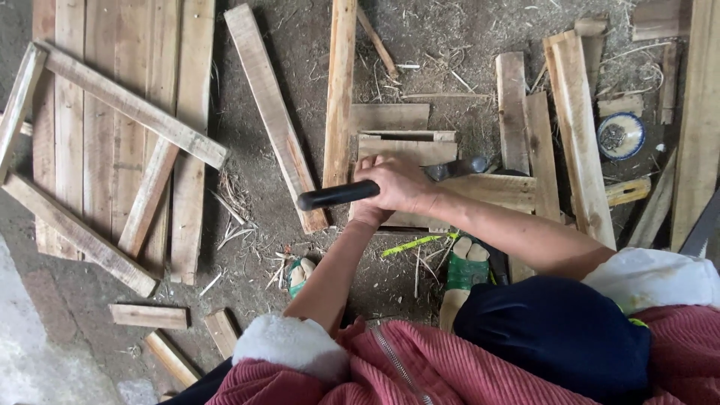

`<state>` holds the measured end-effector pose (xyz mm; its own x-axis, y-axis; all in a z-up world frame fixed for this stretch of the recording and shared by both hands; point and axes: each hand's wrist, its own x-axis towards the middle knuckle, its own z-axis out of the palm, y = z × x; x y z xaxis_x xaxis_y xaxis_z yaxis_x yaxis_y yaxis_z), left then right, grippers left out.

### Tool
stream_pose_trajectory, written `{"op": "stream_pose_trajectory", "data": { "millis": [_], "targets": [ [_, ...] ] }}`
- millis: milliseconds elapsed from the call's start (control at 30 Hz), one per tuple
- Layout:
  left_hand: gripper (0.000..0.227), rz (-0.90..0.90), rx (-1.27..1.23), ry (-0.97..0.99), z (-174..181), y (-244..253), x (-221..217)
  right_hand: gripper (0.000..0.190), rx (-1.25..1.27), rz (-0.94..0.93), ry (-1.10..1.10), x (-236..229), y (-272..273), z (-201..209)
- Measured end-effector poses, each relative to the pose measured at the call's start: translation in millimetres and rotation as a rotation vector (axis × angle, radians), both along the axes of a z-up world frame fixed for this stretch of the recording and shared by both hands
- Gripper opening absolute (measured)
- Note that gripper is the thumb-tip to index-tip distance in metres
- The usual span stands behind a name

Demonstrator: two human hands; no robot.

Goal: Assembling wooden components by aligning planks and hammering them together on a workshop floor.

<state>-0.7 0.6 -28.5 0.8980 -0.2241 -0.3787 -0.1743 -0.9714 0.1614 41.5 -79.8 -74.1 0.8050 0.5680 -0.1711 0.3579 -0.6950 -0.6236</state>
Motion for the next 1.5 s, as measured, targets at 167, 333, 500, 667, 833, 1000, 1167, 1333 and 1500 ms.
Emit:
{"op": "stream_pose_trajectory", "data": {
  "millis": [167, 333, 500, 667, 833, 1000, 1167, 1333, 1500],
  "targets": [
    [0.081, -0.001, -0.093, -0.047, 11, 4, -4, 0.023, 0.367, -0.464, 0.422, 14, -85, 179],
    [0.086, 0.023, -0.247, -0.164, 21, 3, -1, 0.016, 1.108, -1.039, 0.344, 46, -164, 123],
    [0.079, 0.023, -0.193, -0.066, 39, -1, -3, 0.019, 0.954, -0.877, 0.216, 25, -133, 119],
    [0.075, 0.014, -0.215, -0.057, 31, 4, -5, 0.005, 0.634, -0.516, 0.453, 22, -93, 175],
    [0.092, 0.005, -0.025, 0.085, 37, -5, 5, 0.016, 0.346, -0.231, 0.222, 18, -60, 145],
    [0.104, 0.055, -0.045, 0.206, 46, -8, 11, 0.032, 0.120, -0.085, 0.190, 11, -46, 118],
    [0.097, 0.038, -0.134, 0.132, 60, -1, 9, 0.028, 0.107, -0.232, 0.257, 11, -75, 154],
    [0.093, 0.027, -0.201, 0.057, 42, 0, 4, 0.012, 0.255, -0.239, 0.090, 15, -98, 129],
    [0.105, 0.055, -0.161, 0.088, -23, -3, -4, 0.032, 0.148, -0.218, 0.092, 15, -72, 116]
  ]
}}
